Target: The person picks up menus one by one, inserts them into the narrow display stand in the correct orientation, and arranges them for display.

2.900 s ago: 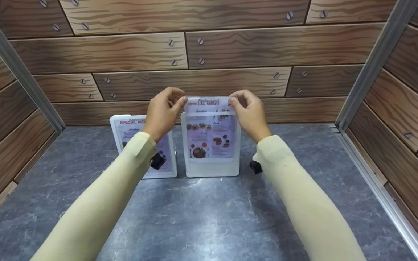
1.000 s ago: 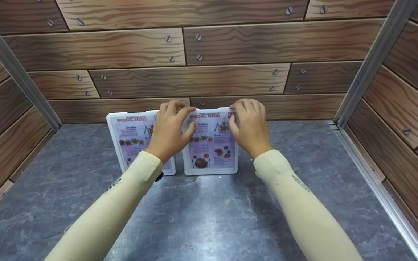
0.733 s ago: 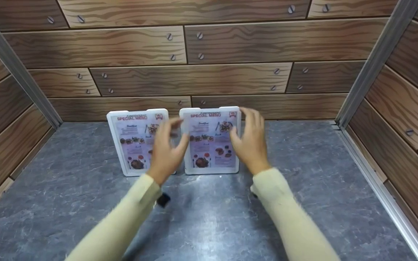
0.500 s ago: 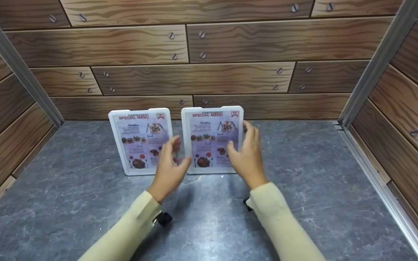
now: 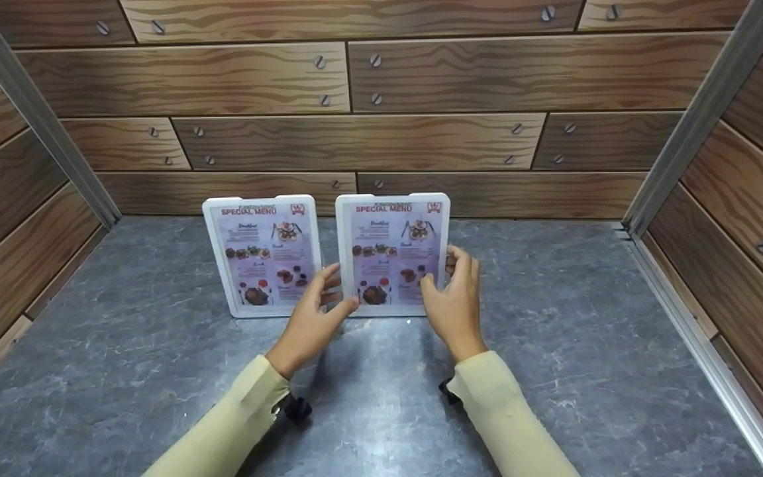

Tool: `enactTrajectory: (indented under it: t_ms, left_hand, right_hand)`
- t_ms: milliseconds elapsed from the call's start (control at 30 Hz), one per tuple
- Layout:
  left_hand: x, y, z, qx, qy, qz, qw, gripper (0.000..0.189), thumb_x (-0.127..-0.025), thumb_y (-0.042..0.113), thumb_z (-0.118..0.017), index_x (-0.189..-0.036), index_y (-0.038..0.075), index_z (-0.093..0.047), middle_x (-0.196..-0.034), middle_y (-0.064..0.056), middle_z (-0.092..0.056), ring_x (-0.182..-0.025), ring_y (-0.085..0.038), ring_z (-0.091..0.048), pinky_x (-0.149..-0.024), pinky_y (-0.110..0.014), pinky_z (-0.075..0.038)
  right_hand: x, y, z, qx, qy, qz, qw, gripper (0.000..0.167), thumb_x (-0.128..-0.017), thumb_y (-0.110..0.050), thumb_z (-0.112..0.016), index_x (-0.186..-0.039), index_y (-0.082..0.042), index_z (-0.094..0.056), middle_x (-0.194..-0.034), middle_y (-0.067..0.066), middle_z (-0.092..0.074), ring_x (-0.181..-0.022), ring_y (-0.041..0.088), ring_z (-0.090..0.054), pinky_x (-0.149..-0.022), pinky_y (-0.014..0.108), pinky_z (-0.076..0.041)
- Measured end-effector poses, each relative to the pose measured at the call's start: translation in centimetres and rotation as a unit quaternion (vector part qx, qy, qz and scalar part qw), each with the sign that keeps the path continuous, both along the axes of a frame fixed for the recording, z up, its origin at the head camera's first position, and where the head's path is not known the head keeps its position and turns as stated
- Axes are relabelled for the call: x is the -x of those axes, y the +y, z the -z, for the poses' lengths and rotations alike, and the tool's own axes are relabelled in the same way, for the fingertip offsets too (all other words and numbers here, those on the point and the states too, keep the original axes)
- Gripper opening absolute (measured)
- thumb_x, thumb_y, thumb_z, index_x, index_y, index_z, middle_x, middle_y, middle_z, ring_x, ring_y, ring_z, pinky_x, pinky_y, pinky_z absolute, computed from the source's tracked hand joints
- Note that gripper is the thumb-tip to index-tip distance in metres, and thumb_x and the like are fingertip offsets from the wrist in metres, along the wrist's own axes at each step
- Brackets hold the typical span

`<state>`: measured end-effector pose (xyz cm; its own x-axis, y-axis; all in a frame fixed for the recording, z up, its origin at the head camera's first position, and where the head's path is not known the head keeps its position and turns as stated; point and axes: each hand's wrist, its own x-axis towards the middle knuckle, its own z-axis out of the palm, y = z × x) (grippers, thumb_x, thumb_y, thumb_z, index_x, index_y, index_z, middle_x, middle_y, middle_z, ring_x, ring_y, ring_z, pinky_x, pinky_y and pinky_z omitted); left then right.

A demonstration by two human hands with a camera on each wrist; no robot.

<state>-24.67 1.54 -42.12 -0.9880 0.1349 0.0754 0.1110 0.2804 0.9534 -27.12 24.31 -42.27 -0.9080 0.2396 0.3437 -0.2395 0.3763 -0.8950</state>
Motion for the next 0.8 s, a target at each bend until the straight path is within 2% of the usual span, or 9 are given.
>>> enactTrajectory:
  t_ms: [167,467,700,800]
  left_hand:
    - [0.0,0.0,0.2,0.002,0.007,0.0,1.0,0.08,-0.094,0.035,-0.072,-0.161,0.021,-0.032,-0.154,-0.007,-0.043,-0.136,-0.029,-0.049,-0.111,-0.049,-0.043]
    - [0.2,0.4,0.4,0.0,0.01,0.004,0.9999,0.082,-0.091,0.027,-0.072,-0.162,0.023,-0.031,-0.155,-0.008,-0.042,-0.137,-0.028,-0.049,-0.11,-0.05,-0.044]
    - [0.4,1.1,0.4,0.018,0.018,0.016,0.9995,0.083,-0.09,0.026,-0.072,-0.162,0.023,-0.03,-0.151,-0.007,-0.044,-0.134,-0.025,-0.05,-0.109,-0.048,-0.045]
    - [0.6,1.6,0.5,0.033,0.025,0.017,0.999,0.084,-0.089,0.026,-0.071,-0.162,0.022,-0.03,-0.147,-0.005,-0.046,-0.128,-0.024,-0.051,-0.105,-0.046,-0.046]
  right_hand:
    - [-0.1,0.2,0.2,0.008,-0.008,-0.01,0.9999,0.055,-0.094,0.003,-0.056,-0.146,0.008,-0.038,-0.134,0.025,-0.041,-0.119,0.032,-0.046,-0.106,0.044,-0.042]
    - [-0.1,0.6,-0.1,0.018,-0.013,-0.012,0.9997,0.054,-0.095,0.004,-0.056,-0.145,0.007,-0.039,-0.134,0.025,-0.042,-0.12,0.031,-0.047,-0.107,0.045,-0.044]
    - [0.1,1.2,-0.2,0.025,-0.018,0.006,0.9995,0.054,-0.095,0.003,-0.056,-0.146,0.008,-0.038,-0.138,0.025,-0.042,-0.121,0.03,-0.045,-0.105,0.046,-0.042]
    - [0.0,1.5,-0.2,0.023,-0.02,0.023,0.9993,0.052,-0.095,0.002,-0.055,-0.145,0.007,-0.04,-0.136,0.023,-0.044,-0.118,0.027,-0.046,-0.102,0.039,-0.043]
